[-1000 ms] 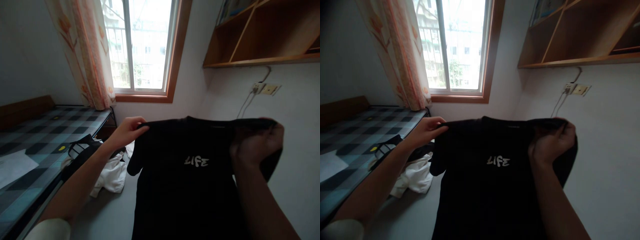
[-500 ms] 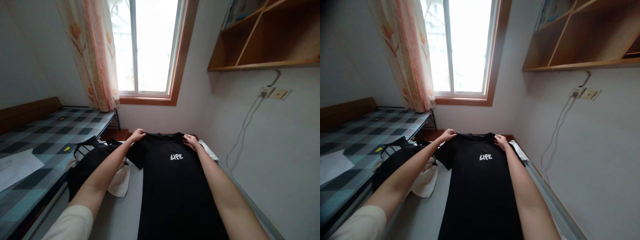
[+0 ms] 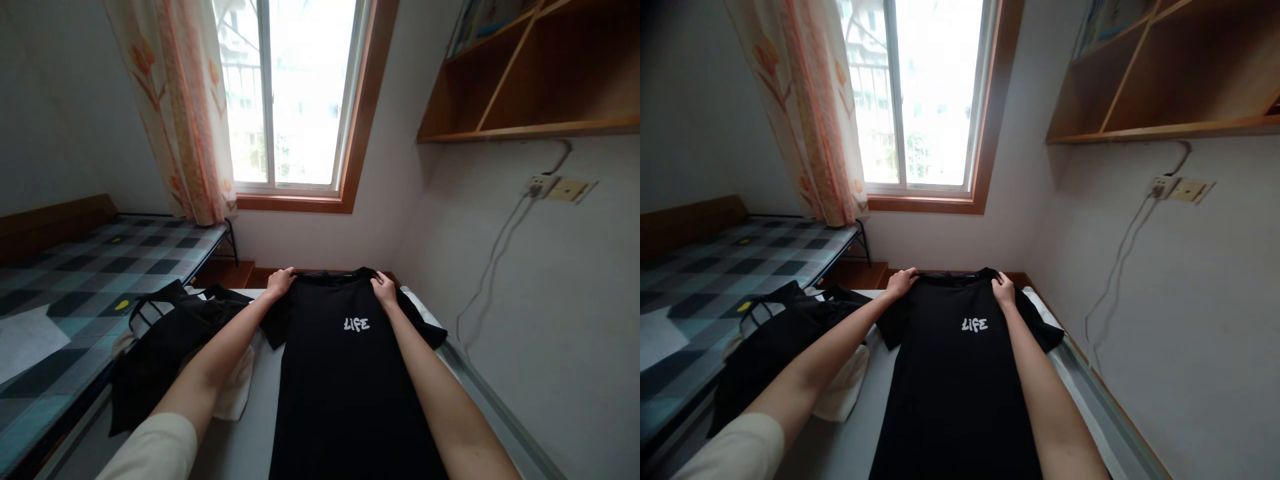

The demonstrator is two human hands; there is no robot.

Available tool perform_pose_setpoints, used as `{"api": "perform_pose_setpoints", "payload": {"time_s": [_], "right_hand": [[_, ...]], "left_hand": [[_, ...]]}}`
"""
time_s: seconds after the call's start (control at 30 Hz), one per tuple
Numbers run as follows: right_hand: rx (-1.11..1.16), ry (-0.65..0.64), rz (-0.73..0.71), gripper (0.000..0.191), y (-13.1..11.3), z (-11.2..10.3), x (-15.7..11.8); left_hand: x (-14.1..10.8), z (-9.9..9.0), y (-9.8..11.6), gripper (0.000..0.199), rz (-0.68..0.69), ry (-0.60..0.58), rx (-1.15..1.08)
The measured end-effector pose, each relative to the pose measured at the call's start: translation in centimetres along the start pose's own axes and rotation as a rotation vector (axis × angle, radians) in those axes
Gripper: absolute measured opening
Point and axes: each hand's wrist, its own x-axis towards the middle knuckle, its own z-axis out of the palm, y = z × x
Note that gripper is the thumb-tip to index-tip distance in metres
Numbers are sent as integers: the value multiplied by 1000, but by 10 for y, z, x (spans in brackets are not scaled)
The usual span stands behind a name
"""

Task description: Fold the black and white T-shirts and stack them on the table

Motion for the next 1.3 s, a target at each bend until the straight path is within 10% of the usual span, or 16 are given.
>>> {"api": "perform_pose_setpoints", "payload": {"time_s": [0.37, 0.63, 0.83, 1.0, 1.3], "right_hand": [[-283, -154, -41, 69, 15, 21, -18], [-393, -281, -158, 60, 8, 20, -14], [-579, -115, -341, 45, 24, -50, -22], [-798, -29, -49, 35, 50, -121, -25], [-684, -49, -7, 20, 39, -157, 13]], "left_hand": [[7, -9, -42, 54, 93, -255, -27], [-33, 13, -13, 38, 133, -67, 97], [-63, 54, 7, 47, 310, -12, 110], [-64, 56, 5, 46, 311, 31, 95], [-65, 55, 6, 45, 296, 40, 82]]}}
